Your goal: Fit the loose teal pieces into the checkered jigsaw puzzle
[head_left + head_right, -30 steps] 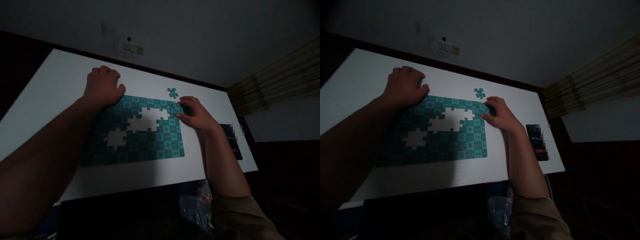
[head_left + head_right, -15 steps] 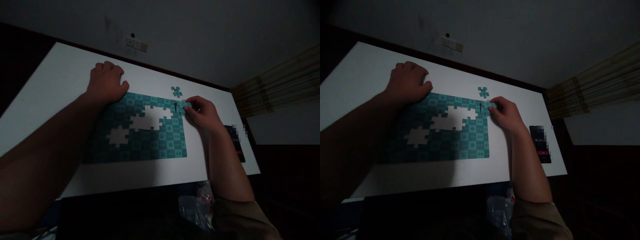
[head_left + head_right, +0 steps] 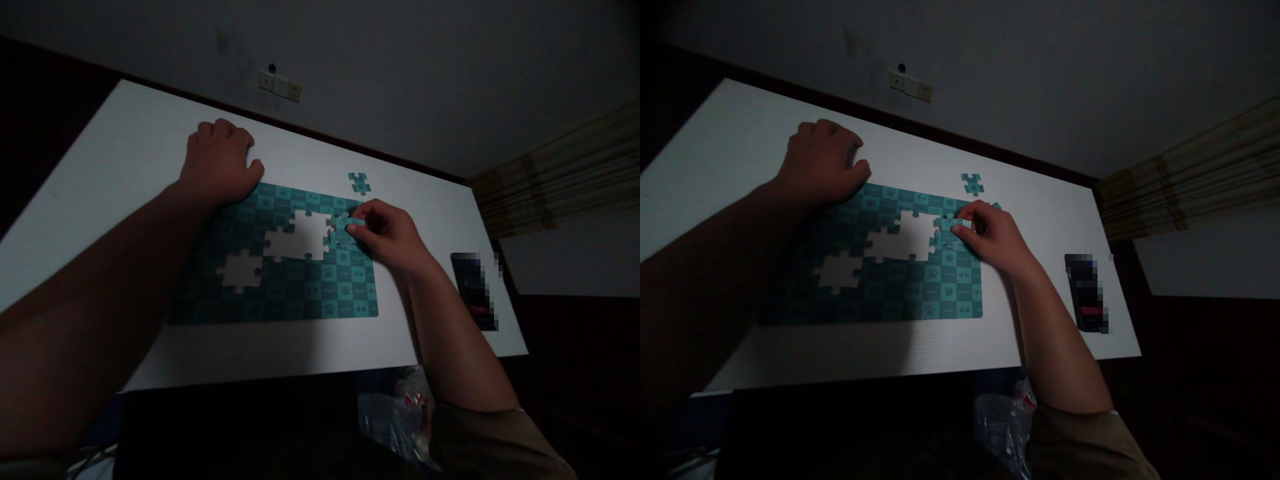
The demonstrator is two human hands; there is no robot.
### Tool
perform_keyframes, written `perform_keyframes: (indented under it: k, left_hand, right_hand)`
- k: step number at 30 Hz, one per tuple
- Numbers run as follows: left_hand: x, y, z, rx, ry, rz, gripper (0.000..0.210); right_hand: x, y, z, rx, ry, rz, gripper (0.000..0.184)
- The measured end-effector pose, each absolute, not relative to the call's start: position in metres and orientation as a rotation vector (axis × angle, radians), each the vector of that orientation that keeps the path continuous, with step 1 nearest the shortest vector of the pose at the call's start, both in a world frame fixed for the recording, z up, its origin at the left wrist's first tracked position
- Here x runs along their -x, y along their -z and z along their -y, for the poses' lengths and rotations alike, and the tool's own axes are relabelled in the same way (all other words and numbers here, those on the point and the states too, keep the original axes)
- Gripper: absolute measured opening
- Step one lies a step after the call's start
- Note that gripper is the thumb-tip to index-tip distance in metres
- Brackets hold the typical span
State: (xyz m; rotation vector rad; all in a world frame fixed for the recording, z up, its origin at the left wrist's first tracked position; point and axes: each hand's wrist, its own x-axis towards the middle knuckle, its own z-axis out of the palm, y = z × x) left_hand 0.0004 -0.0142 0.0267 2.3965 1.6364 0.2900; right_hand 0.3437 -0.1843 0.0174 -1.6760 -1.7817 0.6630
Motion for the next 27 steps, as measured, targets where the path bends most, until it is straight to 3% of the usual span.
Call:
perform_keyframes:
  k: [8, 12, 20, 27]
  left_hand:
    - [0.000, -0.025, 0.013, -2.383, -0.300, -1.633, 0.081]
    - [0.000, -0.023, 0.012, -2.376, -0.294, -1.646, 0.080]
    - [0.001, -0.023, 0.011, -2.368, -0.354, -1.602, 0.086]
    - [0.003, -0.016, 0.008, -2.222, -0.419, -1.580, 0.101]
  right_hand:
    - [-0.340, -0.044, 0.191, 1.528, -1.005, 1.891, 0.042]
    - [-0.339, -0.042, 0.189, 1.430, -0.935, 1.934, 0.035]
    - [-0.328, -0.010, 0.180, 1.649, -0.754, 1.585, 0.033]
    - [-0.325, -0.011, 0.177, 1.638, -0.728, 1.680, 0.020]
